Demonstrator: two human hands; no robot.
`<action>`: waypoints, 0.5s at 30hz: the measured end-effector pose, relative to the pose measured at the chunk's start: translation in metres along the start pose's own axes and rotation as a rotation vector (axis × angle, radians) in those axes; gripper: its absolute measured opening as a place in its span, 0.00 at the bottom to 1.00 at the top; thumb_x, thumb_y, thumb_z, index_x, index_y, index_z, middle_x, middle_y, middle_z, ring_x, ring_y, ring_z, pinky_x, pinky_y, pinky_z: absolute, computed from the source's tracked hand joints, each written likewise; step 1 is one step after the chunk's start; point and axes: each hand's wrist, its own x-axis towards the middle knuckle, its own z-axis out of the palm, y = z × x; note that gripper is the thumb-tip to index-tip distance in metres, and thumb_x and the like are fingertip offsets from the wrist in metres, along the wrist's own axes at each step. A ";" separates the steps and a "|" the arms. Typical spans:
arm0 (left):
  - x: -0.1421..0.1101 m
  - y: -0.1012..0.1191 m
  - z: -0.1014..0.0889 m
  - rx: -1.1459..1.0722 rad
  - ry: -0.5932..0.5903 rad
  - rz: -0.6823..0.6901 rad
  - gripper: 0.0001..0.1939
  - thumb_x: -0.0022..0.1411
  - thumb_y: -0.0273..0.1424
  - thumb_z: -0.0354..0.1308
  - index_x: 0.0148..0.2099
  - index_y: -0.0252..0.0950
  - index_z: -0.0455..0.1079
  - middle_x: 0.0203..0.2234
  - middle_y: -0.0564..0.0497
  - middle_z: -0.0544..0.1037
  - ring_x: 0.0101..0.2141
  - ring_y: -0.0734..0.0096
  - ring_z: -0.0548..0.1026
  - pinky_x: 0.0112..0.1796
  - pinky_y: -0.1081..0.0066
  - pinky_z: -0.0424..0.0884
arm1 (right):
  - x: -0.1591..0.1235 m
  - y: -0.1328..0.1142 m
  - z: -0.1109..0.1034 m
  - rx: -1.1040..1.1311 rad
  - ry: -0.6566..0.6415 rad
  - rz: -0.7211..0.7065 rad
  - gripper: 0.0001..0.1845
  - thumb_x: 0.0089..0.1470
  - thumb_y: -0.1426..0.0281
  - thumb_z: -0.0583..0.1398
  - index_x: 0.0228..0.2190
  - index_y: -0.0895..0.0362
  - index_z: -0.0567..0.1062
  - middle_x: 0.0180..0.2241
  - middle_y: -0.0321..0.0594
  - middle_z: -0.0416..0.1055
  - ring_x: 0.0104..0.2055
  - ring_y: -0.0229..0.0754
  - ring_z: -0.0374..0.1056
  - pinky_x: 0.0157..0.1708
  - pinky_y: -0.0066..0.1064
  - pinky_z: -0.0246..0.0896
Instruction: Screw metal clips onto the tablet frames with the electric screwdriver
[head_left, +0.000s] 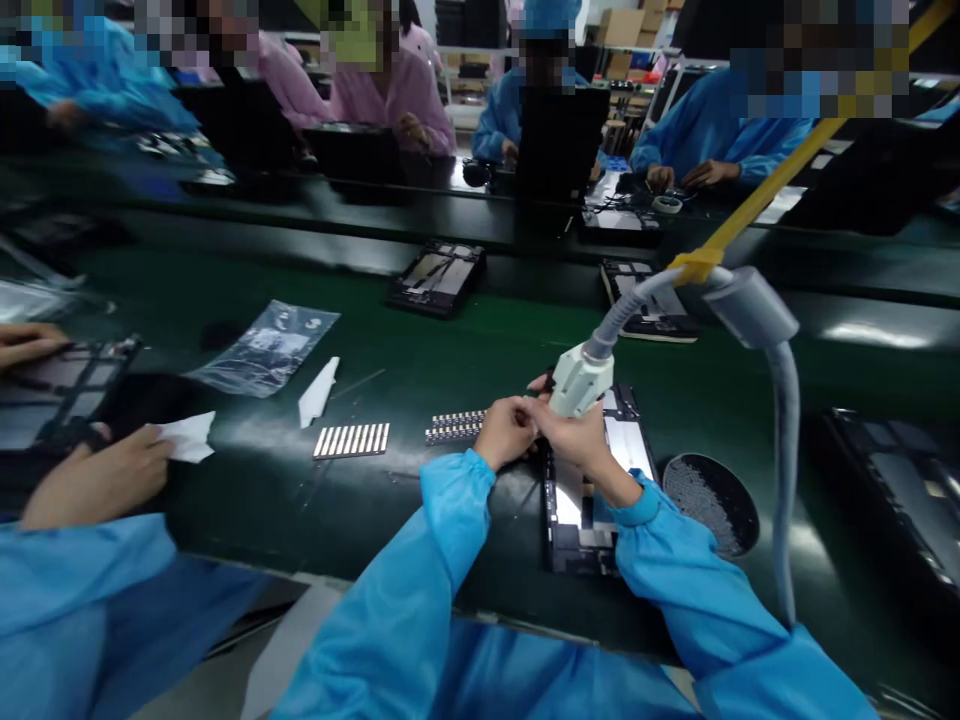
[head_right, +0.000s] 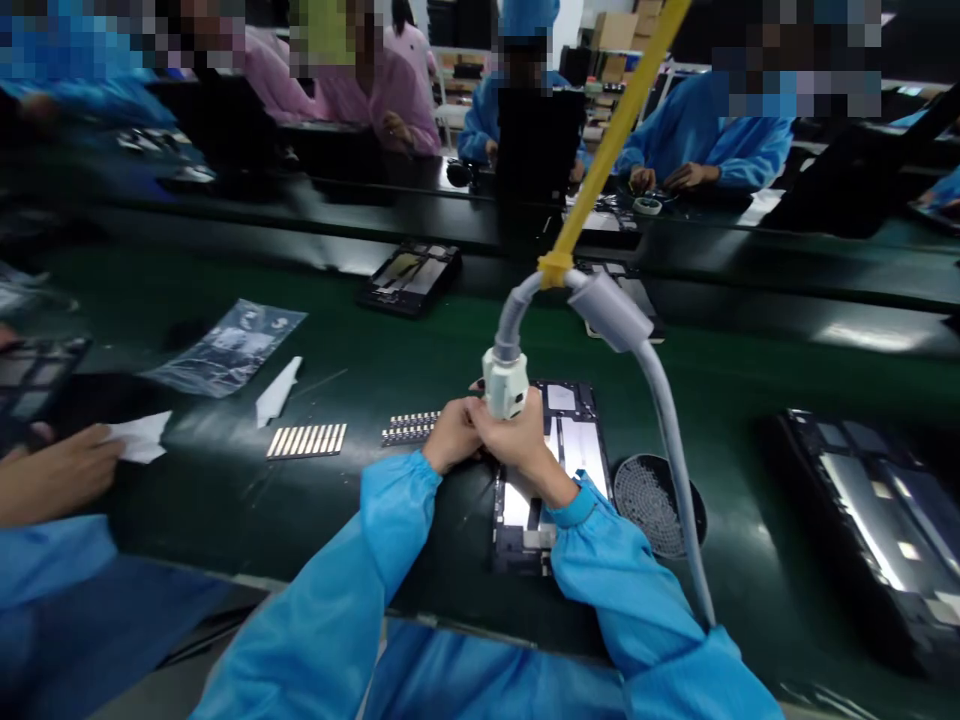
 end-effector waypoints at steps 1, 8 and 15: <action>-0.001 0.000 0.002 0.011 0.013 -0.001 0.05 0.50 0.21 0.61 0.30 0.32 0.69 0.14 0.57 0.70 0.15 0.75 0.70 0.15 0.77 0.65 | 0.000 -0.002 0.000 0.025 0.023 0.002 0.10 0.42 0.69 0.67 0.30 0.57 0.75 0.20 0.32 0.69 0.21 0.37 0.67 0.25 0.32 0.67; -0.039 0.001 -0.051 0.164 0.099 0.037 0.11 0.51 0.32 0.62 0.38 0.35 0.74 0.28 0.47 0.79 0.26 0.67 0.76 0.26 0.70 0.72 | -0.016 -0.046 -0.071 0.136 -0.002 -0.056 0.22 0.41 0.69 0.71 0.40 0.55 0.73 0.17 0.28 0.68 0.17 0.36 0.64 0.19 0.31 0.63; -0.031 -0.033 -0.151 0.915 0.361 0.017 0.24 0.39 0.53 0.63 0.35 0.43 0.77 0.23 0.57 0.77 0.21 0.72 0.72 0.24 0.73 0.68 | -0.051 -0.043 -0.184 0.128 0.175 -0.051 0.15 0.43 0.67 0.70 0.30 0.56 0.71 0.13 0.27 0.67 0.14 0.34 0.63 0.16 0.28 0.62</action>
